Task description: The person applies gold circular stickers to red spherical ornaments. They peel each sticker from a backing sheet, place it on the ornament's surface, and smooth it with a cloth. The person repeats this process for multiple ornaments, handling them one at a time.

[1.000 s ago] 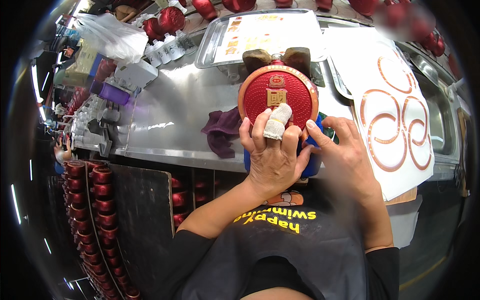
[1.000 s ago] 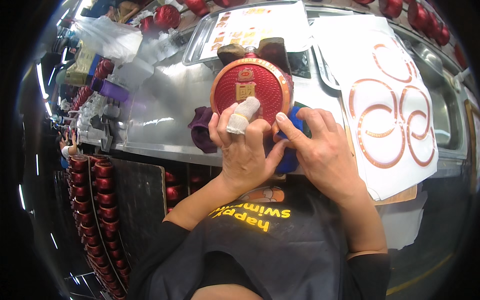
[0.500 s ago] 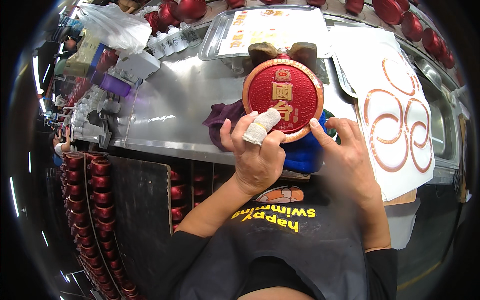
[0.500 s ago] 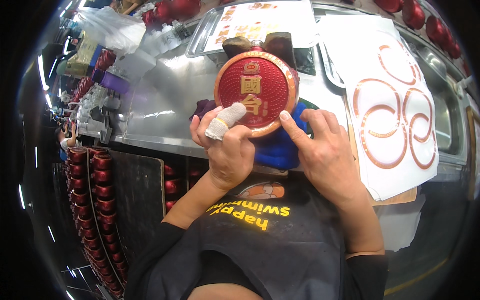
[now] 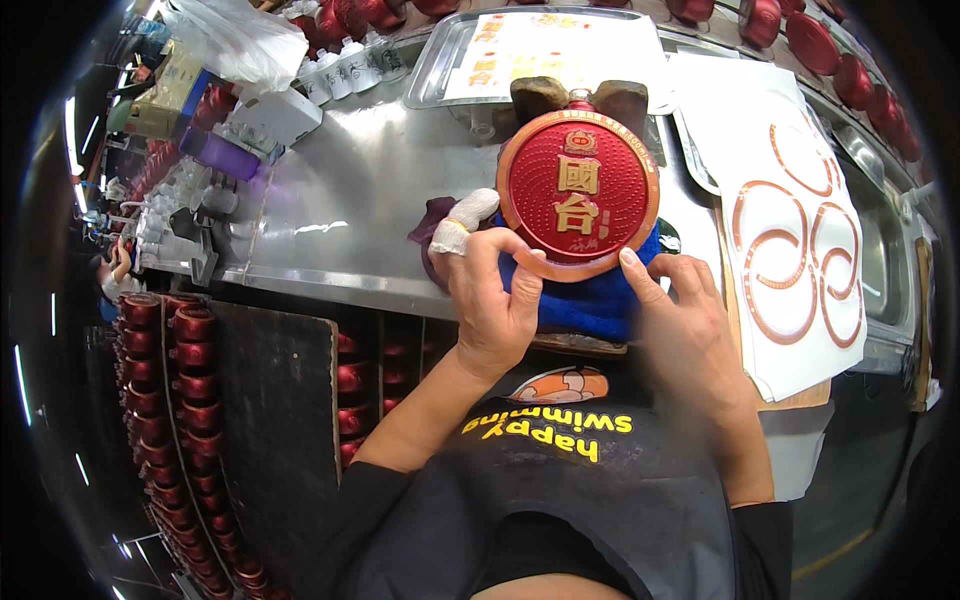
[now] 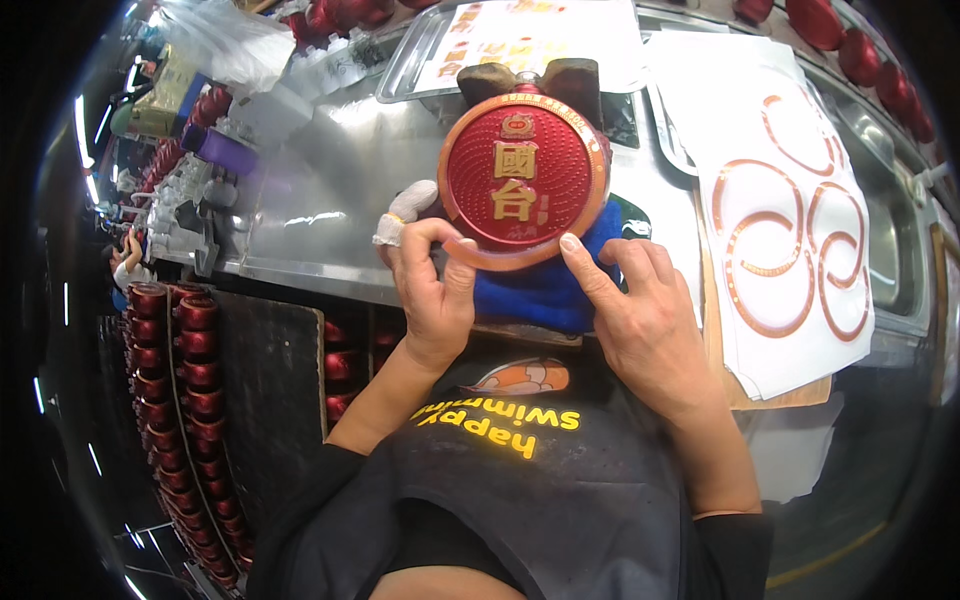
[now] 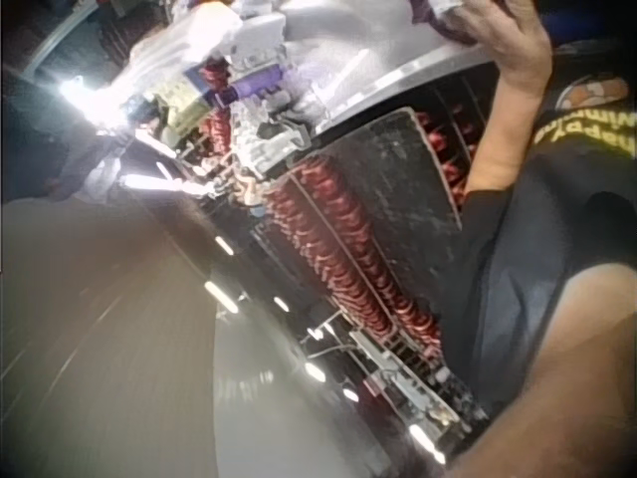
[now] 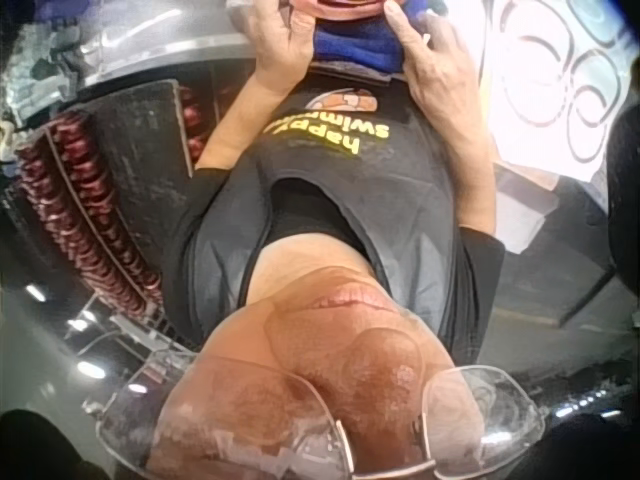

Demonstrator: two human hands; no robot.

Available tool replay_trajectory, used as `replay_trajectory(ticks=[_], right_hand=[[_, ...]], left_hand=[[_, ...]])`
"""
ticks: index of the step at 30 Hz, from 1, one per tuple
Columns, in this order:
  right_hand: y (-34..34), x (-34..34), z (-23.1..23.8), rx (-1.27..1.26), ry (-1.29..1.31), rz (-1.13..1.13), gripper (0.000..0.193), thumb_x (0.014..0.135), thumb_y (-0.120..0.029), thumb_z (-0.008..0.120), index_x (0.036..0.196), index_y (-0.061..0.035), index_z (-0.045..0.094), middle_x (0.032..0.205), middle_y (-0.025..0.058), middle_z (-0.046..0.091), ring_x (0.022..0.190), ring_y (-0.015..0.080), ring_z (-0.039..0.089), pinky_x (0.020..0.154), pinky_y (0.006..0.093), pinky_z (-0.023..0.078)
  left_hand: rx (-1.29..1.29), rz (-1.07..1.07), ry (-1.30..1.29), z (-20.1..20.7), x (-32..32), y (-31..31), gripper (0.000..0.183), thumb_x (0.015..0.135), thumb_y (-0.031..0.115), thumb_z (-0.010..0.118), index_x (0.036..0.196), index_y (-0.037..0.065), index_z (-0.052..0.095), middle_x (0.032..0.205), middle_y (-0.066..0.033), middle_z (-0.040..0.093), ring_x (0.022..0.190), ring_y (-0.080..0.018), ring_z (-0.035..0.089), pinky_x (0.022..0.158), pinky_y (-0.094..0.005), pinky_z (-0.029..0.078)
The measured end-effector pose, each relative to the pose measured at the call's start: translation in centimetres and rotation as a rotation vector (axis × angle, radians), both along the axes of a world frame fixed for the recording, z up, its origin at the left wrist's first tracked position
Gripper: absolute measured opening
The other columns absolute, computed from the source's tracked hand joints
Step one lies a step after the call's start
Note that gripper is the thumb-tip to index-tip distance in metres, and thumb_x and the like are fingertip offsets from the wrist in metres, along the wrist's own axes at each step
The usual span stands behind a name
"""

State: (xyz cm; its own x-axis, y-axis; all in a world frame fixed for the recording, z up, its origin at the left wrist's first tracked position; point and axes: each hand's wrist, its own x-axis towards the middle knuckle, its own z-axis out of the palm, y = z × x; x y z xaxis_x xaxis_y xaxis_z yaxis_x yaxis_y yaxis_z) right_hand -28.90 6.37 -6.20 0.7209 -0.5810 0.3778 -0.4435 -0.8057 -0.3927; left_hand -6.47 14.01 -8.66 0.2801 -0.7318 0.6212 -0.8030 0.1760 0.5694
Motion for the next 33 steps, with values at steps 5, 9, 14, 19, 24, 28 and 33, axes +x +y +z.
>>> replay_trajectory(ticks=[5, 9, 14, 19, 24, 28, 33], right_hand=[[0.3, 0.2, 0.0, 0.025, 0.028, -0.004, 0.072, 0.077, 0.008, 0.063, 0.146, -0.0108, 0.059, 0.114, 0.0152, 0.057, 0.106, 0.0317, 0.055, 0.092, 0.0439, 0.049], [0.4, 0.3, 0.0, 0.020, 0.033, -0.003, 0.072, 0.077, 0.008, 0.063, 0.146, -0.0113, 0.059, 0.114, 0.0148, 0.056, 0.106, 0.0314, 0.055, 0.091, 0.0439, 0.048], [0.3, 0.4, -0.2, 0.006, 0.017, 0.003, 0.073, 0.076, 0.009, 0.063, 0.146, -0.0108, 0.059, 0.114, 0.0149, 0.056, 0.105, 0.0321, 0.056, 0.091, 0.0443, 0.049], [-0.1, 0.3, -0.4, -0.025, -0.063, -0.018, 0.075, 0.074, 0.012, 0.061, 0.146, -0.0093, 0.059, 0.113, 0.0161, 0.057, 0.102, 0.0338, 0.056, 0.091, 0.0447, 0.050], [0.2, 0.4, -0.4, -0.009, -0.035, -0.008, 0.076, 0.073, 0.012, 0.061, 0.146, -0.0092, 0.058, 0.113, 0.0167, 0.056, 0.103, 0.0336, 0.056, 0.092, 0.0445, 0.050], [0.5, 0.7, -0.4, -0.006, 0.001, -0.010, 0.076, 0.073, 0.012, 0.061, 0.146, -0.0095, 0.058, 0.113, 0.0167, 0.056, 0.104, 0.0331, 0.056, 0.092, 0.0444, 0.049], [0.7, 1.0, -0.5, -0.022, 0.023, -0.016, 0.075, 0.073, 0.011, 0.062, 0.145, -0.0089, 0.059, 0.114, 0.0168, 0.056, 0.105, 0.0335, 0.056, 0.092, 0.0447, 0.049]], left_hand=[[0.038, -0.102, 0.141, 0.6, 0.3, 0.2, 0.067, 0.106, 0.064, 0.037, 0.093, 0.006, 0.069, 0.141, -0.0229, 0.051, 0.135, -0.0347, 0.040, 0.115, -0.0456, 0.023], [0.057, -0.173, 0.055, 0.6, 0.9, 0.4, 0.078, 0.099, 0.077, 0.038, 0.096, 0.005, 0.069, 0.149, -0.0262, 0.046, 0.137, -0.0367, 0.036, 0.116, -0.0475, 0.021], [0.033, -0.172, -0.021, 0.1, 0.8, 0.4, 0.066, 0.093, 0.070, 0.058, 0.100, 0.005, 0.065, 0.149, -0.0288, 0.046, 0.135, -0.0394, 0.036, 0.115, -0.0505, 0.024], [0.050, -0.101, -0.093, 0.2, 1.0, 0.0, 0.027, 0.091, 0.030, 0.077, 0.091, 0.006, 0.065, 0.147, -0.0260, 0.050, 0.133, -0.0390, 0.037, 0.113, -0.0498, 0.026], [0.032, -0.079, -0.068, 0.5, 1.0, -0.6, 0.017, 0.090, 0.020, 0.075, 0.088, 0.006, 0.065, 0.147, -0.0250, 0.052, 0.131, -0.0380, 0.038, 0.114, -0.0493, 0.024], [0.031, -0.050, -0.072, 0.5, 1.0, -0.8, 0.016, 0.088, 0.018, 0.076, 0.088, 0.006, 0.065, 0.146, -0.0249, 0.052, 0.131, -0.0373, 0.039, 0.114, -0.0496, 0.024], [0.040, -0.037, -0.073, 0.4, 1.1, -0.9, 0.018, 0.087, 0.019, 0.077, 0.089, 0.007, 0.065, 0.146, -0.0256, 0.051, 0.130, -0.0372, 0.039, 0.113, -0.0502, 0.025]])
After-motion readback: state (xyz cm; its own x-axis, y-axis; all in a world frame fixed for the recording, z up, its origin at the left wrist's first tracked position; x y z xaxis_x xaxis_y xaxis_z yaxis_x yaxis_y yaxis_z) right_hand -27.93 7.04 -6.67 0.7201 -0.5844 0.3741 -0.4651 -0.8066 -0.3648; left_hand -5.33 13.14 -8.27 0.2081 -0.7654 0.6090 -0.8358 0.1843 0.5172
